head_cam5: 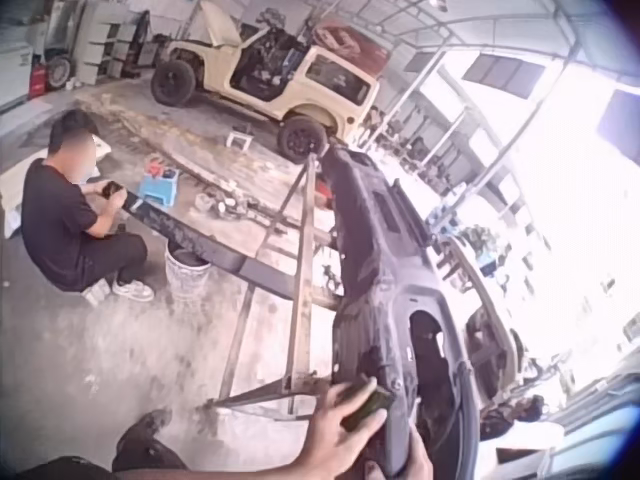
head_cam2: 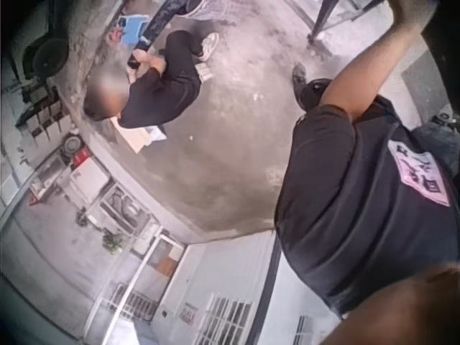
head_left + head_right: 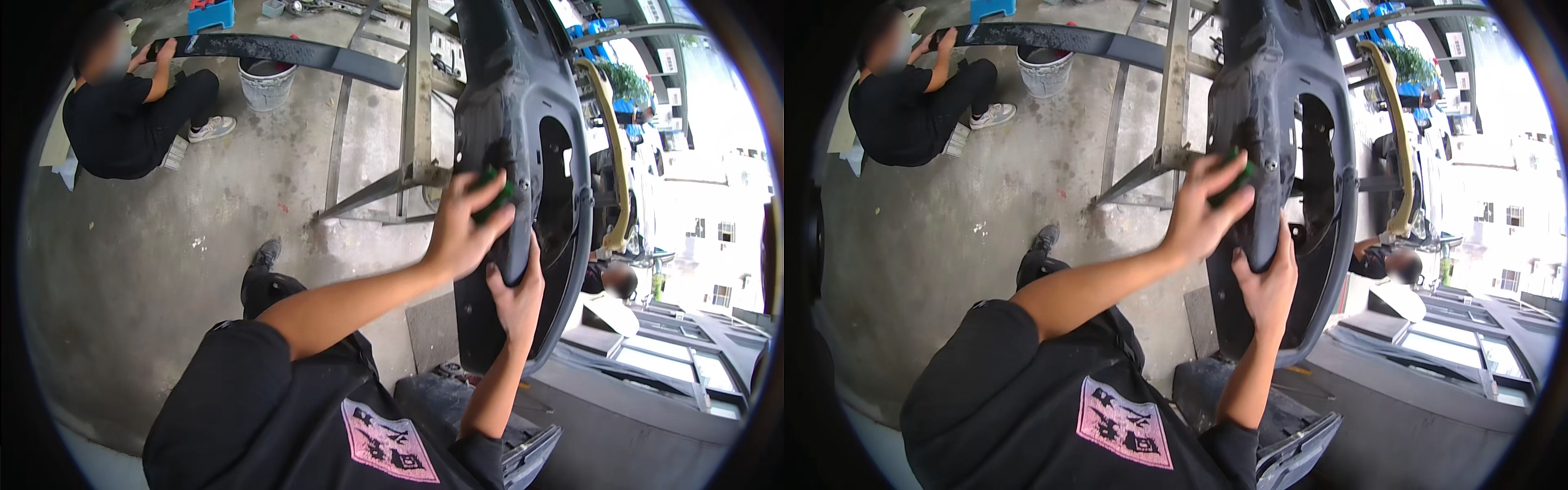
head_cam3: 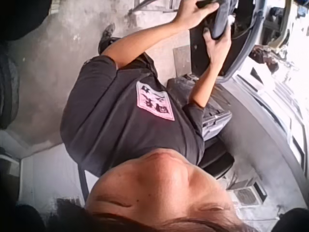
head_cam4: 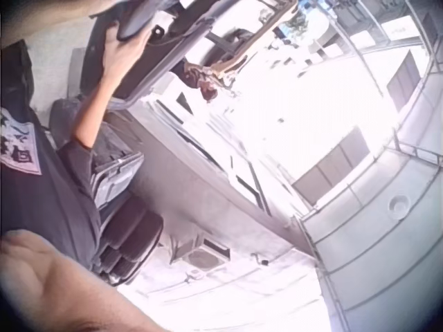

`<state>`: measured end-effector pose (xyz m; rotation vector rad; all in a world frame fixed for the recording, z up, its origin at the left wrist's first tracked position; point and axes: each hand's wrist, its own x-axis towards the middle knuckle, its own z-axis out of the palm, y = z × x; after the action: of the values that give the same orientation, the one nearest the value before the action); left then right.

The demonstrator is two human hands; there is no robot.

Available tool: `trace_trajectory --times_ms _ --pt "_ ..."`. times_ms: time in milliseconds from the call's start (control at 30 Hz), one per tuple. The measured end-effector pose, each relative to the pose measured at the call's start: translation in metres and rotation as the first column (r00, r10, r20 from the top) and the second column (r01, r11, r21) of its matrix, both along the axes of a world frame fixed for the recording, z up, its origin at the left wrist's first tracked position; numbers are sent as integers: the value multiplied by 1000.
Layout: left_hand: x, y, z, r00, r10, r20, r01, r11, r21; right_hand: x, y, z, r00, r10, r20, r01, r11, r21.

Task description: The person sands a black car bumper mounted on a metal stand using a green sanding block. The person repeatedly rubs the block over various sections of the bumper, including edges and recessed areas, while another person works nearby on a separate part.

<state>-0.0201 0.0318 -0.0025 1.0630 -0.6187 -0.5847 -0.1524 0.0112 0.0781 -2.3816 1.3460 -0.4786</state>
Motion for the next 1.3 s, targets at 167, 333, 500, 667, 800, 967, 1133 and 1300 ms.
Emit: trace_trajectory --times_ms 167,333,500,667,800,967,1133,1300 --pt "-24 16 -15 1000 -9 4 9 999 -39 -1 -1 0 1000 15 5 -15 999 -40" --pt "10 -12 -1 998 67 16 -67 998 13 -4 -1 -3 999 36 11 -36 999 -27" --pt "-12 9 -11 994 23 107 -26 999 23 -3 -3 -1 1000 20 -10 -20 999 -40" --pt "-14 18 -14 987 -11 162 15 1000 -22 -1 -4 -2 998 52 26 -51 998 -35" --pt "14 -10 -5 994 -22 109 32 995 -90 -4 -6 0 998 55 18 -54 998 -9" --pt "-26 29 -28 980 -48 195 68 993 -95 -6 -6 -2 997 55 46 -55 999 -4" --pt "41 -30 11 985 -22 172 34 997 -66 -2 -7 -2 998 48 32 -48 999 -4" --pt "86 -12 3 994 -20 112 28 997 -70 -10 -1 -1 989 53 136 -60 997 50"
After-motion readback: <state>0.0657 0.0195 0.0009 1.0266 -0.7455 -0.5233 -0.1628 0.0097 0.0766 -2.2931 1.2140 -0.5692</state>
